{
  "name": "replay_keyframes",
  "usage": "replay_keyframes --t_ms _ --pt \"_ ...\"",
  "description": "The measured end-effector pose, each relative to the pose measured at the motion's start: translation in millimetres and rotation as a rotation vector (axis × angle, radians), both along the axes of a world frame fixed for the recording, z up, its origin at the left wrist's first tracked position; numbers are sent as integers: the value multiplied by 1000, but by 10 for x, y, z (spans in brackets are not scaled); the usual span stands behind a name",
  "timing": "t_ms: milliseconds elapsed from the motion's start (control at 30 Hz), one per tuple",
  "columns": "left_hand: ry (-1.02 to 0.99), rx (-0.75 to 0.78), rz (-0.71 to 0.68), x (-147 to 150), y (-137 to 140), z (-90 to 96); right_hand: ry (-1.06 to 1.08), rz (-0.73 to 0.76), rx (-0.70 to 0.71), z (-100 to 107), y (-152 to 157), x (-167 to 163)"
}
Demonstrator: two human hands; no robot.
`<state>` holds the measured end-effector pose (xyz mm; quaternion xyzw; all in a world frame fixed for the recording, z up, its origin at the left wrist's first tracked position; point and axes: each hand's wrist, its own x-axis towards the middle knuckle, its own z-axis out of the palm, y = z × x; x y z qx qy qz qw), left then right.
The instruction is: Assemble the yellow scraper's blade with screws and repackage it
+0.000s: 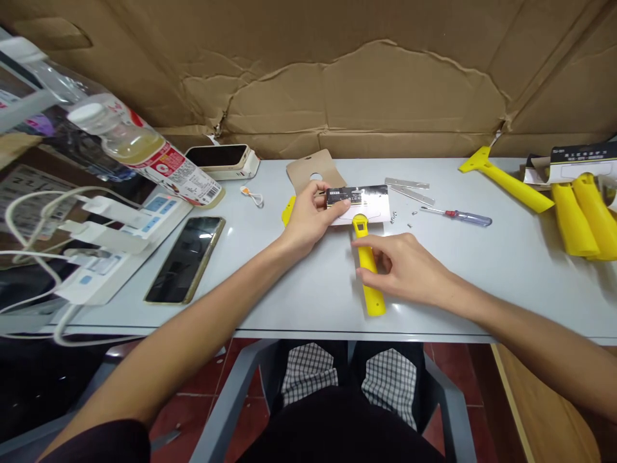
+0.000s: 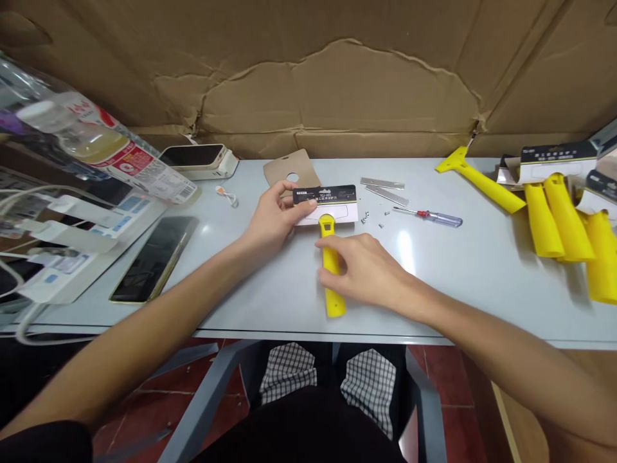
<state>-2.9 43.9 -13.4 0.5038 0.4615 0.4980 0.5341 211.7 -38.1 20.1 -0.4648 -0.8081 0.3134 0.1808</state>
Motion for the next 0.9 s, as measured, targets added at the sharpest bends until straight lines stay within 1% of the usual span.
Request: replay_keyframes --t_ms 67,133,200,333,400,433,467,500,567,633,667,700,900 --pt "70 44 17 -38 56 -24 -31 6 29 -8 -12 0" --pt "155 104 67 -80 107 -56 -68 7 56 -7 -21 3" --pt "304 184 92 -114 129 -76 -102 -1 74 -5 -25 3" --pt "740 448 38 -133 67 -59 -160 -10 85 -28 -16 -11" --pt "902 579 33 -124 20 -35 -188 -14 92 -51 -6 -18" --pt "947 644 32 -120 3 -20 -199 -18 98 -61 0 -20" --pt "967 707 15 -118 -10 -3 -209 -19 103 -70 5 -20" --pt "964 765 -31 -119 -16 16 -217 -19 109 -76 11 -20" --pt "919 854 -201 -127 -17 56 -232 -11 127 -80 21 -19" --pt "889 897 -372 -143 -8 84 -247 -1 141 -78 30 -17" --pt "895 903 -419 -152 -3 90 -252 5 145 -76 34 -17" --pt "911 901 -435 -163 2 88 -256 10 146 -76 38 -16" --pt "1074 821 -344 -211 17 16 -256 21 138 -81 56 -7"
